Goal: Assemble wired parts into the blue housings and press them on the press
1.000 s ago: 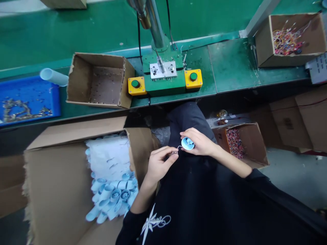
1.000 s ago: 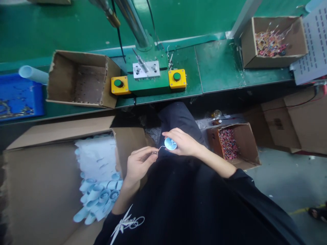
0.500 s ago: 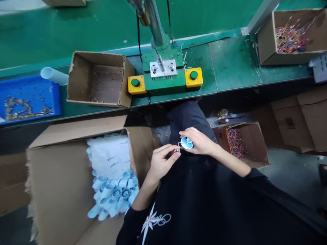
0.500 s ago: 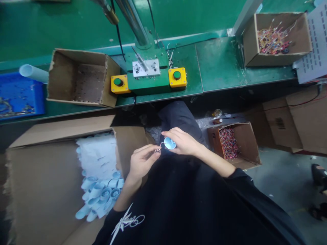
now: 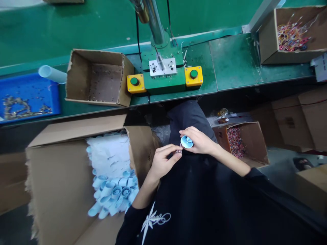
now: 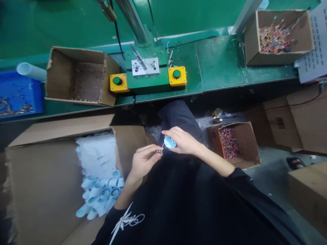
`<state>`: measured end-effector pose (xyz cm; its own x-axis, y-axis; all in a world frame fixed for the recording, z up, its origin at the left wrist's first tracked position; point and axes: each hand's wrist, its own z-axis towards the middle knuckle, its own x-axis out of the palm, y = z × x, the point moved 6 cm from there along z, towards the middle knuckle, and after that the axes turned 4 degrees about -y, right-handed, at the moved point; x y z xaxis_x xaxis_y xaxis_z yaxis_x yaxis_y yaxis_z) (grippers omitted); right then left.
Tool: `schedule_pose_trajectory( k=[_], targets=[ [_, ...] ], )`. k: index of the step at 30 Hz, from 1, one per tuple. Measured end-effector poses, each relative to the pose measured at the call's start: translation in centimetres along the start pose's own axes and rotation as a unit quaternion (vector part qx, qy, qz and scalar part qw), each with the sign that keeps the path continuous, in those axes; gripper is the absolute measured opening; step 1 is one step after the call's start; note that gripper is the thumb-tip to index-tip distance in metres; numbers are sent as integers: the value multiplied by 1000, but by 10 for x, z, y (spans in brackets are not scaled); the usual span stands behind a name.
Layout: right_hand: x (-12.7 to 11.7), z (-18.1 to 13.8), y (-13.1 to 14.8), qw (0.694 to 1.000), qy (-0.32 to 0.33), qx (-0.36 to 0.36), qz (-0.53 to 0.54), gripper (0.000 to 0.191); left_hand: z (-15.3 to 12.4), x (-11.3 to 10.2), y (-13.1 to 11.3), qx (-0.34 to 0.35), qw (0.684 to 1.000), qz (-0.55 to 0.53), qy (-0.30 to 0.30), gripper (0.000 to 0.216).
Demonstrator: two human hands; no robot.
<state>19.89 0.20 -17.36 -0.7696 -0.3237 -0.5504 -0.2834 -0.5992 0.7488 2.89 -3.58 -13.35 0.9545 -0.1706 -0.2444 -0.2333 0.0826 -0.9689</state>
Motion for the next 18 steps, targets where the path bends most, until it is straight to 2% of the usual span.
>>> schedule_pose_trajectory(
  k=[5, 9, 14, 18],
  targets=[
    [0, 1, 1, 1000, -5, -8, 1, 66, -2, 13, 14, -45, 996, -54, 59, 16],
    [0, 1, 2, 1000, -5, -9, -1, 66, -2, 17, 23, -71, 997, -8, 41, 20],
    [2, 2, 2, 1000, 1, -11, -17, 61, 2, 13, 8, -31, 994, 107, 18, 17],
    [4, 1, 2, 999, 13, -18, -32, 63, 8, 16, 0, 4, 990, 118, 74, 14]
  ],
)
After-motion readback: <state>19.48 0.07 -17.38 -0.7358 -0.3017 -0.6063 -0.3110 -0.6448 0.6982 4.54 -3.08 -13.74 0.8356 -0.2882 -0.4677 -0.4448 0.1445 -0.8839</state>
